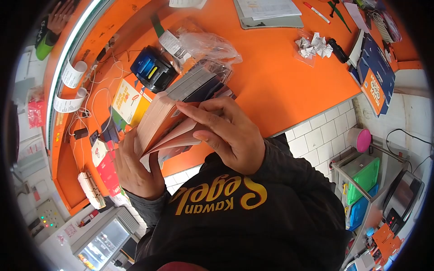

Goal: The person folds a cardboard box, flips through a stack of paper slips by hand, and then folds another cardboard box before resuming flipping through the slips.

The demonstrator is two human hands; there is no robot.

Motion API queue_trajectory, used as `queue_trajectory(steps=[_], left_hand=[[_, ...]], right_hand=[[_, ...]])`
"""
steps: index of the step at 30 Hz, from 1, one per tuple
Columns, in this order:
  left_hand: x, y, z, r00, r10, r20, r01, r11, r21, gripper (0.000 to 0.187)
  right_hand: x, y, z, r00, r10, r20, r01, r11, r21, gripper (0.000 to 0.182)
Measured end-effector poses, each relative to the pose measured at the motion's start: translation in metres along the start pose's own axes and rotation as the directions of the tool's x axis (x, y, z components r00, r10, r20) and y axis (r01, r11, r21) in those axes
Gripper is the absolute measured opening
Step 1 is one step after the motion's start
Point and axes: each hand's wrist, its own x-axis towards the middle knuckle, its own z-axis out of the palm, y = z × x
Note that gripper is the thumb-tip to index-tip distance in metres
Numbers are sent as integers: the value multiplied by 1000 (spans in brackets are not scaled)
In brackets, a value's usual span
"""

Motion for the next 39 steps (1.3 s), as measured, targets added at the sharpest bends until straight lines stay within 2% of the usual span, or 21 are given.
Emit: queue_trajectory(steps=[4,6,9,10,12,16,22,24,25,27,31,33,37,39], left_hand=[[0,0,0,1000,2,0,-2,1000,2,64],[-1,-1,1,1000,4,0,-4,1000,2,64],[0,-1,1,1000,13,-11,-13,1000,8,63],[0,-1,1,1000,20,-24,-20,1000,14,62],[0,0,1,1000,16,-18,-16,1000,13,61],[1,0,1,1000,-1,-4,1,1000,8,61],[0,-1,1,1000,3,-3,-3,1000,-1,62],[0,-1,0,1000,2,1,-2,1000,-4,62],[0,-1,0,1000,2,4,-2,1000,-7,62],[0,-1,1,1000,6,-1,-6,1000,-6,63],[0,-1,0,1000,2,5,-2,1000,0,64],[0,-1,1,1000,3,2,-3,1000,1,64],[1,-1,1,1000,1,5,-1,1000,-2,64],[1,-1,1,1000,5,0,-5,1000,-5,64]], right_hand=[[-4,-2,0,998,60,10,-60,997,46,43],[-5,0,5,989,75,-126,-51,982,180,37],[-3,2,8,988,54,-144,-22,977,210,34],[-1,-1,7,988,54,-146,-22,978,209,34],[2,-10,3,988,144,-54,-136,982,131,40],[3,-9,-1,998,67,-12,-67,998,0,38],[-2,-5,1,990,141,-23,-137,983,120,39],[1,0,4,988,25,-154,-11,996,90,38],[1,-1,5,988,26,-154,-12,996,91,38],[-1,-5,8,980,160,-120,-123,955,269,37],[6,-14,0,978,204,-49,-195,970,144,38],[3,-6,2,996,84,-39,-82,996,47,44],[2,-5,2,994,78,-73,-71,994,85,42],[0,-4,0,995,87,-41,-84,994,74,39]])
